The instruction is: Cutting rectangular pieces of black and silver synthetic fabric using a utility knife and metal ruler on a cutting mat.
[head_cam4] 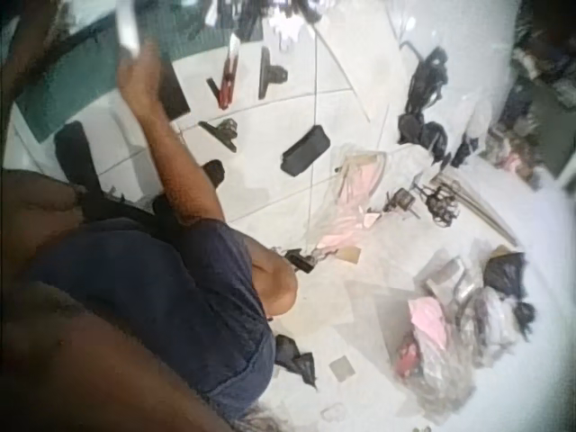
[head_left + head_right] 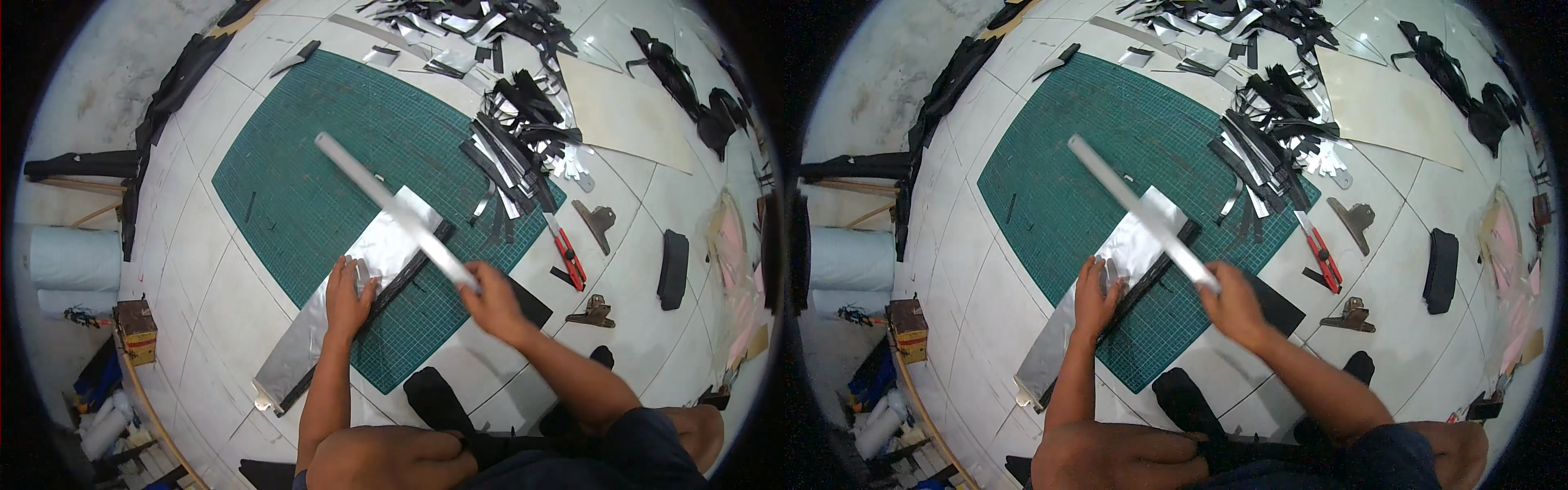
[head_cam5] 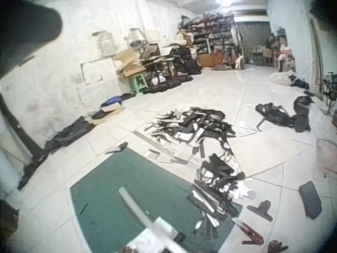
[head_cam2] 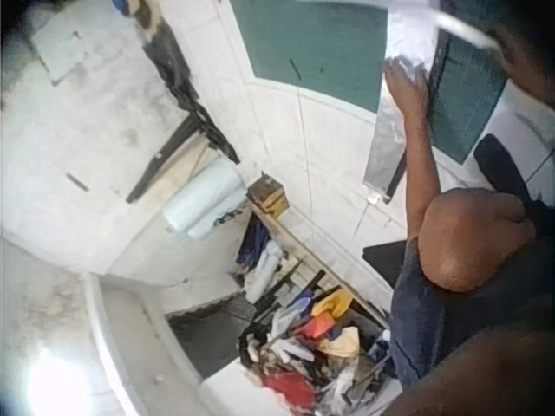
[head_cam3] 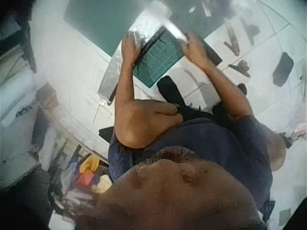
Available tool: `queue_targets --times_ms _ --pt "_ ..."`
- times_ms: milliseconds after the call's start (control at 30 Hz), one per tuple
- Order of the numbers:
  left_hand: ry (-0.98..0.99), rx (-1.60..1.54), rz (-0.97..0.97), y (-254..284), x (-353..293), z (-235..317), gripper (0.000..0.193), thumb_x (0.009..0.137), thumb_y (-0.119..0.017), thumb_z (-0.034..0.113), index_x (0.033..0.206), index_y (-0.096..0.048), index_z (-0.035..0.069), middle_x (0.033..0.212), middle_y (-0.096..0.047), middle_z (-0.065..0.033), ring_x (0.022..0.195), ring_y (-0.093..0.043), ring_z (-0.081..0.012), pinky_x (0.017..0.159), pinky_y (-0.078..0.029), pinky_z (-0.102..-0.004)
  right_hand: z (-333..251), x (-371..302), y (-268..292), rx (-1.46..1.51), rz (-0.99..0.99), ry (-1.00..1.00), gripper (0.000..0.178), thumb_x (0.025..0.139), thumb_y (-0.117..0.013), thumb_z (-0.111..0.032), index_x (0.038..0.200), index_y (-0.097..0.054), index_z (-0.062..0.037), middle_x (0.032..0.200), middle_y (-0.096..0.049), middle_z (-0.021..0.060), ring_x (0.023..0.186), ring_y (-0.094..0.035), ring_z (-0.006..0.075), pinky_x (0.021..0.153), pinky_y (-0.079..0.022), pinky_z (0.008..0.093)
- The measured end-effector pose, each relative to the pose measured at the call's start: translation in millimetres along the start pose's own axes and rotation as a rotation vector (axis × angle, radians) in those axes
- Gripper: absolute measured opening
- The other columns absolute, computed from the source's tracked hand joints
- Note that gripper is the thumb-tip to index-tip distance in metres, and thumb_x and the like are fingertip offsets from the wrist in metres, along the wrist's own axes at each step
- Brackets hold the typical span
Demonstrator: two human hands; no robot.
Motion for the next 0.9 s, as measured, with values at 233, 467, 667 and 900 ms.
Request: queue_targets --times_ms 233,467,667,900 --pt "-0.065 -0.017 0.038 -14 1 -5 0.035 0.089 -0.066 0.019 0.115 -0.061 -0.004 0.134 -0.054 -0.0278 0.126 -0.051 -0.0421 0.107 -0.040 -0.0463 31 -42 -85 -0.083 0.143 0.158 0.033 0.086 -0.071 -0.014 0.113 -0.059 0.0024 0.100 -0.066 0.0182 0.090 -0.065 0.0327 0.077 -0.052 0.0405" --pt "-0.039 -0.044 0.044 -14 0 -6 0.033 0.090 -0.066 0.020 0.112 -0.060 -0.003 0.134 -0.053 -0.0276 0.127 -0.049 -0.0427 0.107 -0.039 -0.0464 20 -49 -89 -0.216 0.051 0.082 0.035 0.085 -0.072 -0.022 0.113 -0.061 -0.0018 0.104 -0.066 0.0176 0.101 -0.061 0.0330 0.087 -0.043 0.0467" --pt "-0.079 -0.028 0.035 -12 7 1 0.044 0.088 -0.069 0.025 0.120 -0.055 -0.001 0.131 -0.054 -0.0262 0.122 -0.050 -0.0424 0.105 -0.041 -0.0462 2 -47 -34 -0.529 0.081 0.251 0.046 0.083 -0.076 -0.029 0.116 -0.057 -0.0028 0.110 -0.058 0.0160 0.101 -0.057 0.0314 0.089 -0.040 0.0459" --pt "0.007 -0.021 -0.045 -6 12 6 0.075 0.082 -0.075 0.041 0.140 -0.047 0.001 0.132 -0.050 -0.0292 0.125 -0.046 -0.0439 0.105 -0.040 -0.0493 59 -65 94 -0.928 -0.043 -0.074 0.081 0.055 -0.092 -0.049 0.108 -0.052 -0.0015 0.102 -0.054 0.0153 0.097 -0.056 0.0336 0.080 -0.047 0.0444"
Point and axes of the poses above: each hand's wrist, its own x-axis towards the middle knuckle, its own y-axis out of the back of the hand, z = x × y, the point moved 3 cm from there along x, towards the middle knuckle
